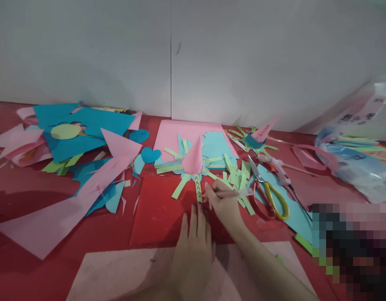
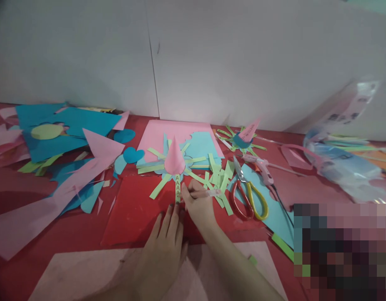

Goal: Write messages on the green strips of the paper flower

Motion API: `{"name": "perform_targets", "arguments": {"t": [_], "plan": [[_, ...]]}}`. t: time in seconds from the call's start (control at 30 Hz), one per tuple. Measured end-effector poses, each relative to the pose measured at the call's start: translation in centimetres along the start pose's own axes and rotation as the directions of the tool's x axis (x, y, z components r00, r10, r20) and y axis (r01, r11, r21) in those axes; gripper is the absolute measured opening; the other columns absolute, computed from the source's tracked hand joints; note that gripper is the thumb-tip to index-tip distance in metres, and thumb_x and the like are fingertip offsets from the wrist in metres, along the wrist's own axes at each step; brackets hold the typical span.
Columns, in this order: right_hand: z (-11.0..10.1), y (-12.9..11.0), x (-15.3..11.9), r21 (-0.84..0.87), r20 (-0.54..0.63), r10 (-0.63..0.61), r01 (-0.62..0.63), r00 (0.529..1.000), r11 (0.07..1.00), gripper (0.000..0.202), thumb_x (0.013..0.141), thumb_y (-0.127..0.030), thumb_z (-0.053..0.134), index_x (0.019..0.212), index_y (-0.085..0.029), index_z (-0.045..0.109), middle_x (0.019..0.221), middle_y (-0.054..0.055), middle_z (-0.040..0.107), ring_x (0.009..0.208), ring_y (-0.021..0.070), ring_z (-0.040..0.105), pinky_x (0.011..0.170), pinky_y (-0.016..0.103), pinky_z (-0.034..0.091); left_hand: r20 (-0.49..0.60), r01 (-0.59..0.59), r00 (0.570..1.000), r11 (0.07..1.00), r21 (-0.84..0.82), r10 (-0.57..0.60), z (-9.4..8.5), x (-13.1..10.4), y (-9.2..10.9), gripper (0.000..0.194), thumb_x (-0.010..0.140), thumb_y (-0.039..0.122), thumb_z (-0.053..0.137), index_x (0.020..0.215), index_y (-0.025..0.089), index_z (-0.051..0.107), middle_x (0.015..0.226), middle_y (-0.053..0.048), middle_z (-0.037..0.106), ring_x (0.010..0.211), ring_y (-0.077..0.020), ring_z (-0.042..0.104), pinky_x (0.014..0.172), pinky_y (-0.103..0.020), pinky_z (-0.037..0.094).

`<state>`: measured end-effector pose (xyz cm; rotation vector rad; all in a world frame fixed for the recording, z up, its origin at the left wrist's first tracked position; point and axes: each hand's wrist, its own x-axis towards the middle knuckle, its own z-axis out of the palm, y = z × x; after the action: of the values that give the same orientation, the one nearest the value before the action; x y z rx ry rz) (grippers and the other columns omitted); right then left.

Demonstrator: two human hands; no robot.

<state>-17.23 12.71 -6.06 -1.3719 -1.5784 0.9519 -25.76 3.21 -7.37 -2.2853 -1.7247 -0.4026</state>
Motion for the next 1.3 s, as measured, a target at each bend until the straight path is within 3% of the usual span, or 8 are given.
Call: {"name": "perform_targets", "arguments": {"t": [0.87, 1.3], "plan": [[0.14, 0.17, -0.02, 0.037, 0.012, -0.02, 0.019, 1.0, 0.999, 0.033, 0.081, -0.036, 0.048, 0.054, -0.022, 0.037, 0.035, -0.007, 0.038, 0.048, 0.0148, 0.057, 0.051, 0.024, 0.045, 0.054, -0.021, 0.998, 0.999, 0.041, 0.019, -0.16, -0.01, -0.06, 0.04, 0.081, 0.031, 0.039, 0.107, 0.007, 0.059, 0.12, -0.016, 0.053, 0.113, -0.0291, 0.046, 0.09, -0.041, 0.04], [0.17, 0.45, 0.1, -0.048, -0.006, -0.037, 0.037, 0.999, 0.998, 0.031, 0.078, -0.033, 0.048, 0.052, -0.022, 0.033, 0.043, -0.005, 0.045, 0.045, 0.0123, 0.053, 0.043, 0.022, 0.038, 0.028, 0.0, 1.0, 1.0, 0.006, 0.0, -0.25, 0.02, -0.04, 0.039, 0.078, 0.032, 0.045, 0.103, 0.007, 0.062, 0.119, -0.016, 0.053, 0.113, -0.0298, 0.046, 0.089, -0.041, 0.041]]}}
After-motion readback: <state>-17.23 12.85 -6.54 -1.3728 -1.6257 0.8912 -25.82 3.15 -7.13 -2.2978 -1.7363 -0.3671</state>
